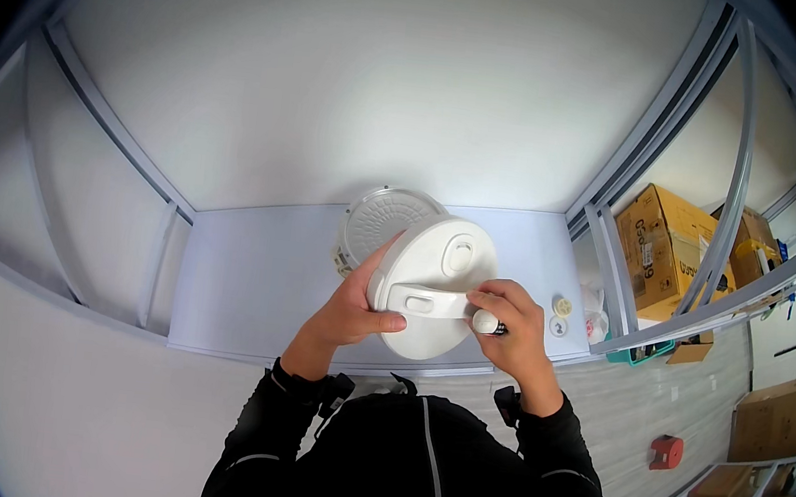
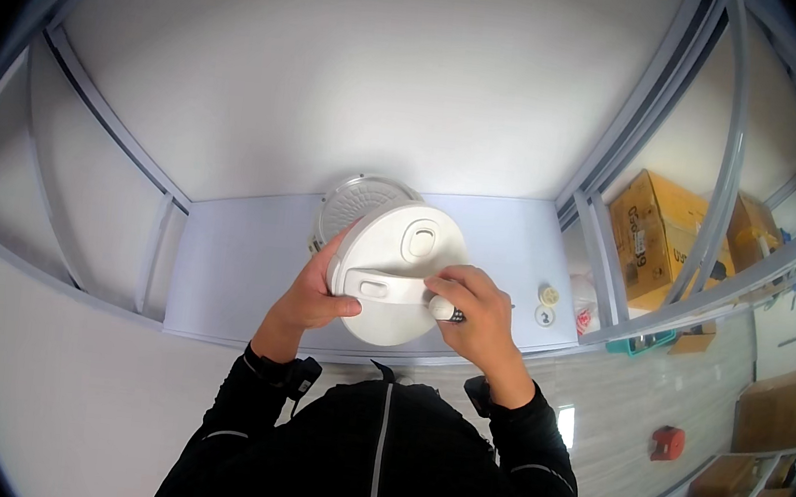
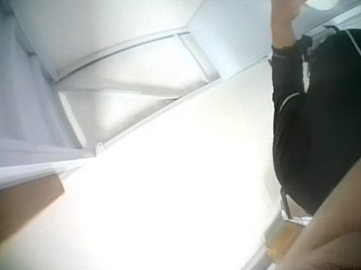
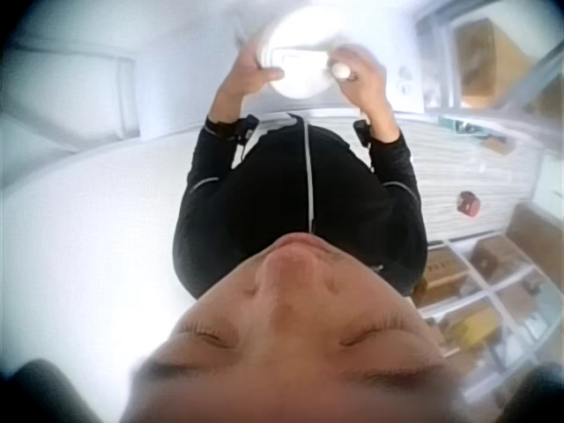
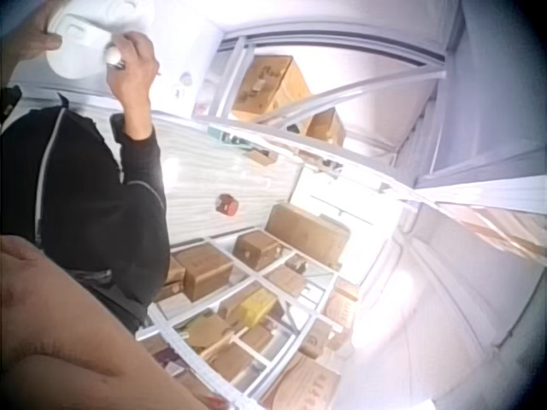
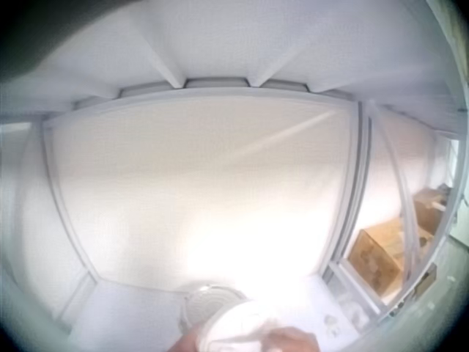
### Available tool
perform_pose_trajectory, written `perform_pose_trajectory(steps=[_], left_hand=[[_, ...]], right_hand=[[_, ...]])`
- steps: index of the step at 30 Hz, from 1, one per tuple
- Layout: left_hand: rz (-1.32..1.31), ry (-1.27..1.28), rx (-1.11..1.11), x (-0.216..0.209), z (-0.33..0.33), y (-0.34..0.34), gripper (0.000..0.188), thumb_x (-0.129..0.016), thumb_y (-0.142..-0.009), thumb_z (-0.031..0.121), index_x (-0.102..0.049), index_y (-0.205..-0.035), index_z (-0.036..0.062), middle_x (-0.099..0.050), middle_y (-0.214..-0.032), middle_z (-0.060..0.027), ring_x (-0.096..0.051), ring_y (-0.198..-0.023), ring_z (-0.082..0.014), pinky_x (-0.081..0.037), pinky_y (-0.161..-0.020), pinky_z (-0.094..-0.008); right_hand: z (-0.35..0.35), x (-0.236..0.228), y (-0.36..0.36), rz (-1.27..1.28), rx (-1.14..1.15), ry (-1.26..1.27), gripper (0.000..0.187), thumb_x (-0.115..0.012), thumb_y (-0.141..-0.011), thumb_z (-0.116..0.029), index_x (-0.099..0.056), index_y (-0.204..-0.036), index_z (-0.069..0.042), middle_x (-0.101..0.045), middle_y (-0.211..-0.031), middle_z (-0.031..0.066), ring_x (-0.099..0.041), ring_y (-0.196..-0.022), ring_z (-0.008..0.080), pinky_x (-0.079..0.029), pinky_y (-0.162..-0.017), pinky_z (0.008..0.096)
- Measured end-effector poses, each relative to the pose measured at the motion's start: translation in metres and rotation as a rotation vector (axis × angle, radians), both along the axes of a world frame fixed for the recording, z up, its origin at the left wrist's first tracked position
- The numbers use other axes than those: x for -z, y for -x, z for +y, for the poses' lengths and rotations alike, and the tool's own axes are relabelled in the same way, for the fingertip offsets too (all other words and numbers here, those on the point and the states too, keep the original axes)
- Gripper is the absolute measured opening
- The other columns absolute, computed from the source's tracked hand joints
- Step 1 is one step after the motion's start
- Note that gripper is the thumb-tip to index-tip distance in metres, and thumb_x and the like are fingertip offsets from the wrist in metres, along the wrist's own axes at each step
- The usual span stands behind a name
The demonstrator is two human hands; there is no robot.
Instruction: The person uses a screwdriver to fasten screws into a white circular plastic fixture base, then attaches a white plastic cover to the base. The person works at a white shelf in a storage area.
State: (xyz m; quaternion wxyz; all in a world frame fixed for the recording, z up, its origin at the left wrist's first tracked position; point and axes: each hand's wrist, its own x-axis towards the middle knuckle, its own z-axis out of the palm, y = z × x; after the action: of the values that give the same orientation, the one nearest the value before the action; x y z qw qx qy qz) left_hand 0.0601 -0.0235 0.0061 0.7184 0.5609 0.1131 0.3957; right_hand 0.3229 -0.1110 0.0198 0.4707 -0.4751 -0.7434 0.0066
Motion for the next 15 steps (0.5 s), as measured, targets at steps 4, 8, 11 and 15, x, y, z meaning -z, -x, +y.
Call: perform_pose_trajectory(steps=[4,8,11,15], left_hand=[[-0.039,0.052,0.008,0.0,-0.001,0.0,0.109,-0.085,-0.086,0.008,-0.018,-0.172,-0.0011,-0.044,-0.167,-0.0133,-0.041,-0.155,-0.0249,-0.032,-0.128,-0.0421],[-0.061,0.121,0.002,-0.003,-0.005,0.0,0.104,-0.082,-0.09,0.008,-0.018,-0.172,-0.0003,-0.043,-0.167,-0.0135,-0.04,-0.156,-0.0255,-0.033,-0.128,-0.0429],[-0.084,0.121,0.0,-0.001,-0.003,0.002,0.103,-0.081,-0.091,0.008,-0.018,-0.172,0.0001,-0.043,-0.167,-0.0134,-0.04,-0.156,-0.0255,-0.033,-0.128,-0.0435],[-0.117,0.097,0.009,0.001,-0.001,0.004,0.103,-0.082,-0.091,0.01,-0.019,-0.172,0.0004,-0.043,-0.168,-0.0131,-0.04,-0.156,-0.0252,-0.033,-0.128,-0.0436]], right_hand=[[0.0,-0.002,0.002,-0.017,0.004,0.008,0.048,-0.086,-0.065,0.004,-0.078,-0.109,-0.015,-0.074,-0.109,0.0035,-0.075,-0.091,0.0265,-0.06,-0.067,0.0359],[0.003,0.001,0.006,-0.006,0.003,0.009,0.048,-0.086,-0.065,0.004,-0.078,-0.108,-0.015,-0.073,-0.109,0.0034,-0.075,-0.09,0.0257,-0.06,-0.067,0.0355],[0.004,0.0,0.01,-0.012,-0.001,0.014,0.047,-0.086,-0.065,0.004,-0.077,-0.108,-0.015,-0.073,-0.109,0.0034,-0.076,-0.09,0.0255,-0.06,-0.067,0.0355],[0.006,-0.003,0.013,-0.024,-0.012,0.012,0.048,-0.086,-0.065,0.004,-0.077,-0.108,-0.015,-0.073,-0.11,0.0034,-0.076,-0.09,0.0253,-0.06,-0.067,0.0359]])
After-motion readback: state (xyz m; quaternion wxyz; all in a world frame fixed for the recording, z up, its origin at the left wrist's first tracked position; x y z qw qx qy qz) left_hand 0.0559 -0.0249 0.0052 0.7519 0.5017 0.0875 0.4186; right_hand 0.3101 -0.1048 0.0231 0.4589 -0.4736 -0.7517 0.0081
